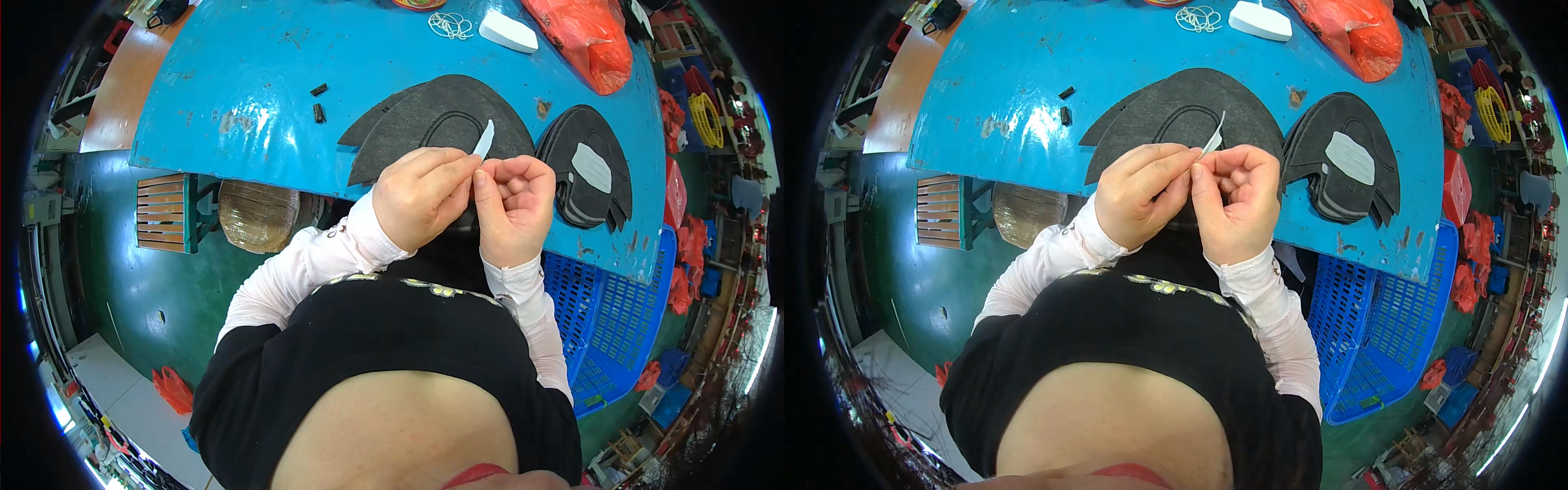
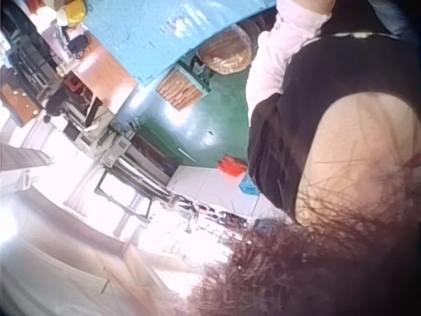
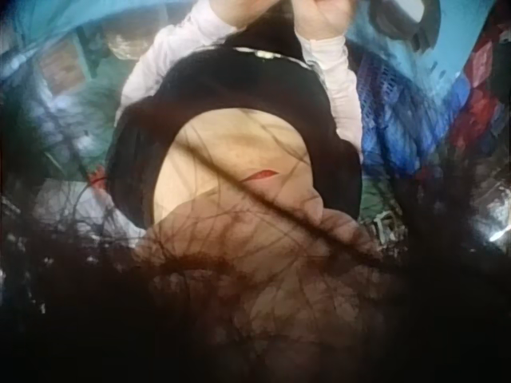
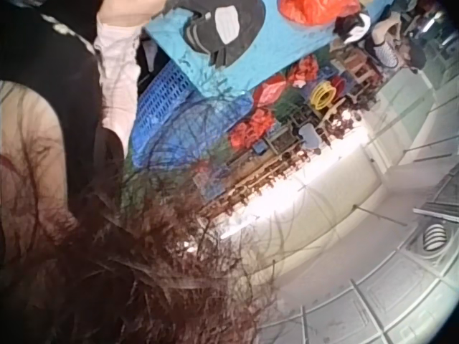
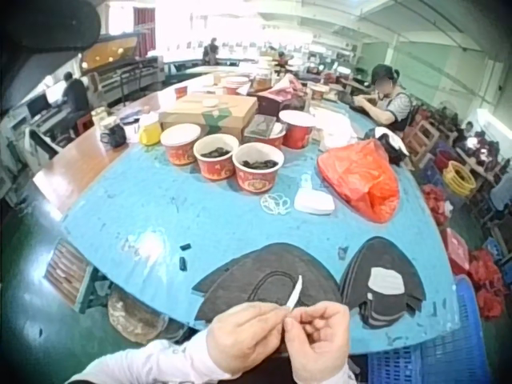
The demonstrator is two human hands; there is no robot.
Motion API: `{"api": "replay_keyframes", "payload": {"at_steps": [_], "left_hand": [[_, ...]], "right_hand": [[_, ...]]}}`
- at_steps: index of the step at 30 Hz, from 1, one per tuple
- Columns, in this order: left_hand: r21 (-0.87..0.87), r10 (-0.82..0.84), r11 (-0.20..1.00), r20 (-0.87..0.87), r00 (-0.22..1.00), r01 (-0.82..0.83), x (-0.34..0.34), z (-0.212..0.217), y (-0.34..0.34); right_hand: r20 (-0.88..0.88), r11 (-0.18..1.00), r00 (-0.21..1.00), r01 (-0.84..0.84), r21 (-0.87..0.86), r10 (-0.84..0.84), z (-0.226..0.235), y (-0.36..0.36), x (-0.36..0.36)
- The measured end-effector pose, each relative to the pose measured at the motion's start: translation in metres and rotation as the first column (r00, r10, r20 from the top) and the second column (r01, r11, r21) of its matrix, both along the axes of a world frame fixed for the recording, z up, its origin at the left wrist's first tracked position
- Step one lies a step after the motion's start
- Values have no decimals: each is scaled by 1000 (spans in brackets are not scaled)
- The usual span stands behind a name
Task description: The person peels the paper backing off adhesive patches by hand and attaches them onto shoe upper components one by one.
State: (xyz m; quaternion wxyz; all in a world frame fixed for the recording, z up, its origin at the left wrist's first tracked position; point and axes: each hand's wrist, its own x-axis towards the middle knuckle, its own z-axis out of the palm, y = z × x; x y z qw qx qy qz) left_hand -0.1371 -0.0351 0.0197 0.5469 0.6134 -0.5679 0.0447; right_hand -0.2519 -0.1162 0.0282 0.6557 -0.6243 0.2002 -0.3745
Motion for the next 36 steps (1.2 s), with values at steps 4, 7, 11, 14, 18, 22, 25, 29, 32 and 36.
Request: {"api": "replay_keyframes", "payload": {"at_steps": [4, 7, 11, 14, 18, 22, 25, 29, 32, 36], "left_hand": [[59, -49, 996, -166, 985, 59, -5, 3, 2], [92, -97, 987, -333, 938, 134, -5, 7, 2], [115, -81, 984, -408, 909, 139, -2, 8, 7], [148, -42, 982, -420, 907, 114, -2, 5, 7], [130, -61, 982, -477, 877, 140, -2, 1, 9], [76, -80, 989, -468, 880, 130, 0, -2, 9], [75, -71, 991, -395, 916, 109, 3, -3, 10], [149, -42, 978, -542, 840, 145, 3, -3, 15], [74, -105, 955, -821, 562, 286, 6, -5, 18], [-52, -216, 942, -850, 480, 332, 5, -3, 19]], "right_hand": [[-9, 999, 999, 32, -10, -32, -2, 0, 2], [35, 998, 999, 16, 60, -18, -5, -1, 0], [25, 1000, 999, -25, -11, 25, -8, 2, 0], [41, 1000, 999, -25, 6, 25, -12, 2, 0], [106, 984, 988, -127, 123, 114, -8, -1, 0], [78, 982, 993, -100, 163, 88, -4, 4, 3], [67, 972, 995, -91, 216, 78, -2, 6, 5], [138, 940, 978, -189, 284, 155, -9, 0, 4], [177, 914, 972, -208, 348, 154, -6, 0, 5], [170, 928, 976, -184, 325, 134, -6, 2, 8]]}}
